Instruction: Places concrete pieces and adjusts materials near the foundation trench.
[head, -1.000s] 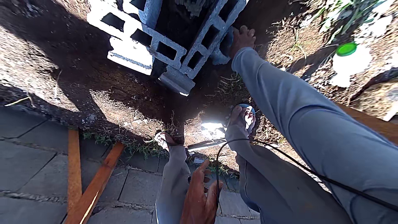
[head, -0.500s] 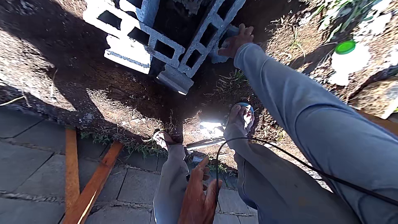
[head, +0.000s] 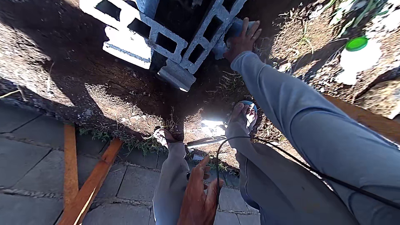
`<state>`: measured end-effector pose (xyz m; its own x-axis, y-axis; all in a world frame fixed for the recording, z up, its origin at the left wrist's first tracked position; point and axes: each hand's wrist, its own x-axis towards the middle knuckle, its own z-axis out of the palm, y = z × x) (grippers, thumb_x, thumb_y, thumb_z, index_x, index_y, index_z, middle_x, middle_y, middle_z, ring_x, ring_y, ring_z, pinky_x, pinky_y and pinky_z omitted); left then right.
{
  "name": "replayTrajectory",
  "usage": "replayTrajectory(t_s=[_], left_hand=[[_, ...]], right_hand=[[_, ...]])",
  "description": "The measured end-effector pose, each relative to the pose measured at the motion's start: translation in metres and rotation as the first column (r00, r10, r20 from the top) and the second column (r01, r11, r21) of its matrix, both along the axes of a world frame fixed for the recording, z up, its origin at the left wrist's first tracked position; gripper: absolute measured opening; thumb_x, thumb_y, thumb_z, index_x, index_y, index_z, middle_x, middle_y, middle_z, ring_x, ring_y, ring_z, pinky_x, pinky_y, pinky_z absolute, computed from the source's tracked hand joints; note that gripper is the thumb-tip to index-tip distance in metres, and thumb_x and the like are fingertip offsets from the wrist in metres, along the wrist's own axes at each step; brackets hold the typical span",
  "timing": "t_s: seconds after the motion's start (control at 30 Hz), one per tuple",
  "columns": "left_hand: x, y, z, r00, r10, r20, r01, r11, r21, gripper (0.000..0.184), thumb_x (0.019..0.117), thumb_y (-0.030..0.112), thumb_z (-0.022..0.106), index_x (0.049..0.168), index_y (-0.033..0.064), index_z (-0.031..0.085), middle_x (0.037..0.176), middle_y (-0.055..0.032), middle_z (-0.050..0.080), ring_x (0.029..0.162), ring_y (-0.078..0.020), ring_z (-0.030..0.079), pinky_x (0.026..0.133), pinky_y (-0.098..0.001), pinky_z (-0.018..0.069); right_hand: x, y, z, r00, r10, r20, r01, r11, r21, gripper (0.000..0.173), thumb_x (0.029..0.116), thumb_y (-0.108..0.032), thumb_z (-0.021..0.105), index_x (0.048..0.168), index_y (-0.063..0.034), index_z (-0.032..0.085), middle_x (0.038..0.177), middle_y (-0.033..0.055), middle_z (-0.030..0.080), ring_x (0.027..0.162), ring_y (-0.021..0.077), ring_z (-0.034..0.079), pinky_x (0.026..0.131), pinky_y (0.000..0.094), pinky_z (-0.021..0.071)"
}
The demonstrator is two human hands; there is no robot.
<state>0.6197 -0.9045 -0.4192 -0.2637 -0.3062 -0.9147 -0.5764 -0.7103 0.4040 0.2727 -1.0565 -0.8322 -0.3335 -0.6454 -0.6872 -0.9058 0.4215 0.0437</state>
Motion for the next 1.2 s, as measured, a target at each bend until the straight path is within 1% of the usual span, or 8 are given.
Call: replayTrajectory(t_s=[0.23, 0.47, 0.6, 0.77, 0.83, 0.9, 0.97, 1.2], left_hand=[[0.0, -0.001, 0.001, 1.0, 0.01, -0.011, -0.01, 1.0, 0.01, 0.059, 0.1027, 0.039, 0.062, 0.155, 0.0165, 0.045, 0.134, -0.0018, 0.063, 0.105, -0.0117, 0.068, 0.082, -0.0293, 0.0621], [0.0, 0.001, 0.002, 1.0, 0.006, -0.01, -0.005, 1.0, 0.006, 0.059, 0.1027, 0.04, 0.061, 0.155, 0.0171, 0.045, 0.133, -0.0012, 0.063, 0.104, -0.0117, 0.068, 0.082, -0.0294, 0.0621], [-0.001, 0.002, 0.003, 1.0, -0.002, -0.012, 0.002, 1.0, 0.007, 0.058, 0.1026, 0.04, 0.062, 0.154, 0.0179, 0.046, 0.132, -0.0005, 0.064, 0.104, -0.0106, 0.068, 0.082, -0.0291, 0.0619], [0.0, 0.005, 0.003, 1.0, 0.012, -0.022, -0.012, 1.0, -0.009, 0.058, 0.1028, 0.04, 0.061, 0.154, 0.0171, 0.046, 0.131, -0.0009, 0.064, 0.104, -0.0112, 0.068, 0.082, -0.0295, 0.0622], [0.002, 0.007, 0.004, 1.0, 0.014, -0.019, -0.015, 1.0, -0.004, 0.059, 0.1027, 0.041, 0.061, 0.154, 0.0172, 0.045, 0.133, -0.0011, 0.064, 0.104, -0.0112, 0.069, 0.082, -0.0294, 0.0624], [0.003, 0.009, 0.004, 1.0, 0.016, -0.013, -0.016, 1.0, -0.007, 0.058, 0.1028, 0.04, 0.061, 0.154, 0.0182, 0.045, 0.133, -0.0007, 0.063, 0.103, -0.0105, 0.068, 0.081, -0.029, 0.0621], [0.004, 0.01, 0.005, 1.0, 0.019, -0.011, -0.019, 1.0, -0.009, 0.058, 0.1031, 0.04, 0.061, 0.155, 0.0188, 0.045, 0.136, -0.0001, 0.062, 0.104, -0.0101, 0.068, 0.082, -0.029, 0.0622], [0.003, 0.011, 0.006, 0.998, 0.041, -0.044, -0.042, 0.998, -0.037, 0.057, 0.1032, 0.038, 0.062, 0.154, 0.0177, 0.046, 0.136, -0.0009, 0.062, 0.106, -0.0109, 0.068, 0.084, -0.0296, 0.0624]], right_hand=[[-0.008, -0.001, 0.009, 1.0, 0.014, 0.023, -0.014, 1.0, 0.006, 0.052, 0.0864, -0.036, 0.071, 0.135, -0.0174, 0.065, 0.152, 0.0148, 0.054, 0.154, 0.0532, 0.014, 0.117, 0.0814, 0.0052], [-0.014, -0.013, 0.031, 0.997, -0.03, 0.065, 0.024, 0.996, 0.084, 0.051, 0.09, -0.036, 0.07, 0.137, -0.0173, 0.064, 0.153, 0.0249, 0.049, 0.153, 0.0549, 0.018, 0.118, 0.0801, 0.0092], [-0.018, -0.009, 0.045, 0.991, -0.067, 0.114, 0.061, 0.996, 0.061, 0.059, 0.0852, -0.041, 0.076, 0.139, -0.0206, 0.064, 0.163, 0.037, 0.023, 0.15, 0.0621, 0.015, 0.116, 0.079, 0.0199], [-0.006, 0.004, 0.06, 0.993, -0.054, 0.109, 0.048, 0.997, 0.053, 0.054, 0.0874, -0.04, 0.074, 0.137, -0.0187, 0.065, 0.164, 0.0365, 0.018, 0.149, 0.0621, 0.018, 0.113, 0.0785, 0.0268], [-0.001, 0.005, 0.064, 0.994, -0.038, 0.103, 0.032, 0.998, 0.059, 0.052, 0.0907, -0.039, 0.071, 0.137, -0.0175, 0.064, 0.163, 0.0338, 0.026, 0.149, 0.0611, 0.019, 0.114, 0.0788, 0.0233], [0.002, 0.01, 0.065, 0.996, -0.008, 0.087, 0.005, 0.999, 0.034, 0.047, 0.0919, -0.04, 0.067, 0.133, -0.0176, 0.066, 0.153, 0.0246, 0.05, 0.15, 0.0556, 0.024, 0.116, 0.077, 0.0209], [0.001, 0.01, 0.071, 0.994, -0.037, 0.103, 0.034, 0.999, 0.024, 0.048, 0.0918, -0.04, 0.066, 0.133, -0.0151, 0.066, 0.156, 0.0278, 0.043, 0.148, 0.0579, 0.025, 0.114, 0.0767, 0.0257], [-0.002, 0.018, 0.108, 0.982, 0.074, 0.173, -0.06, 0.995, -0.083, 0.045, 0.0914, -0.041, 0.064, 0.119, -0.0069, 0.069, 0.131, 0.0209, 0.067, 0.145, 0.0534, 0.037, 0.116, 0.074, 0.0268]])
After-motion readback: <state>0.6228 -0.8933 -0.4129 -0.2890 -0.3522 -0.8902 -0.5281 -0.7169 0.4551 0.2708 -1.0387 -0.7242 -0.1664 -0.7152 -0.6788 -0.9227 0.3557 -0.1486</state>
